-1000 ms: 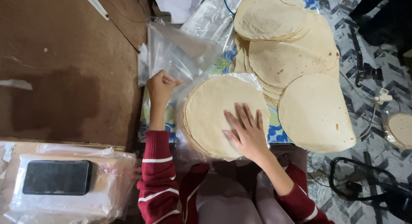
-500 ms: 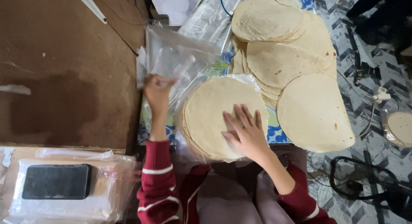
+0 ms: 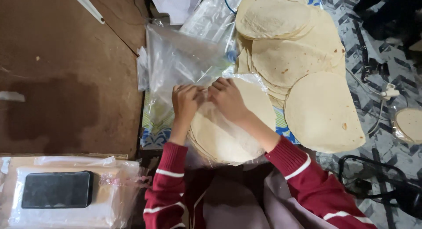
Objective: The person packages stacks of flatbread into clear plastic bags by hand, placing one stack at a time into a bag and setting the bag back onto the table.
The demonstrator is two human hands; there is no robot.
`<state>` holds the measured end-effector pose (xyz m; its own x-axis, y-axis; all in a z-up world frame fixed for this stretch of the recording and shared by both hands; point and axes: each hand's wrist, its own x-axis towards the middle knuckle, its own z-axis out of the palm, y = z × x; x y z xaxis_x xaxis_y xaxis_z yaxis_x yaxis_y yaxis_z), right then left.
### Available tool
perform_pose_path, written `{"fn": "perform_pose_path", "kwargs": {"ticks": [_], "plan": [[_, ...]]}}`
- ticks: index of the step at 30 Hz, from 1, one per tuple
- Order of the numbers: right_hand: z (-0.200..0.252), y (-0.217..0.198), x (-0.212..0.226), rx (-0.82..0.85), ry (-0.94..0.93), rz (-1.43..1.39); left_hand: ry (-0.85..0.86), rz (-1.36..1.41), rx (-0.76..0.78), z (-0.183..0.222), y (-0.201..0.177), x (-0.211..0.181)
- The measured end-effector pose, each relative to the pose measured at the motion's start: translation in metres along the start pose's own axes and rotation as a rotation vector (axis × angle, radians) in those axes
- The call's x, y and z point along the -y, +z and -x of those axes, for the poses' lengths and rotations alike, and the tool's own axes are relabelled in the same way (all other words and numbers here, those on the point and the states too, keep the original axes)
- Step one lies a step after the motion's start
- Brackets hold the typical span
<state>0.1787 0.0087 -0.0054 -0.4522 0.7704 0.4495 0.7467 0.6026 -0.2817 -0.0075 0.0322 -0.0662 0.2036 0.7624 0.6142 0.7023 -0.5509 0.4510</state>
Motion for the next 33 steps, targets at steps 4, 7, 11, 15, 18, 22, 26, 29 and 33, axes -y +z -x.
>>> {"fn": "perform_pose_path", "kwargs": {"ticks": [4, 7, 11, 15, 18, 22, 26, 29, 33], "plan": [[0.017, -0.024, 0.049, 0.244, 0.222, -0.390, -0.117, -0.057, -0.005, -0.027, -0.008, -0.004], [0.039, -0.056, 0.070, 0.143, -0.065, -0.553, -0.111, -0.049, 0.044, -0.036, 0.001, 0.021], [0.068, -0.142, 0.103, 0.745, -0.287, -1.074, -0.155, -0.274, 0.088, -0.023, 0.048, 0.103], [0.224, -0.065, 0.041, 1.052, -0.826, -1.370, -0.493, -0.505, -0.083, -0.020, 0.080, 0.194], [0.179, -0.121, 0.043, 0.883, -0.867, -1.418, -0.711, -0.389, 0.104, -0.042, 0.051, 0.183], [0.150, -0.147, 0.045, 0.333, 0.231, -1.638, -0.735, -0.103, 0.545, -0.069, -0.028, 0.083], [0.175, -0.130, 0.018, 0.146, 0.404, -1.600, -0.341, 0.120, 0.321, -0.004, -0.066, -0.034], [0.186, -0.132, 0.016, 0.282, 0.232, -1.559, -0.369, 0.868, 0.559, 0.056, -0.068, -0.106], [0.214, -0.109, -0.010, 0.550, -0.415, -1.469, -0.105, 1.398, 1.012, 0.115, -0.047, -0.150]]}}
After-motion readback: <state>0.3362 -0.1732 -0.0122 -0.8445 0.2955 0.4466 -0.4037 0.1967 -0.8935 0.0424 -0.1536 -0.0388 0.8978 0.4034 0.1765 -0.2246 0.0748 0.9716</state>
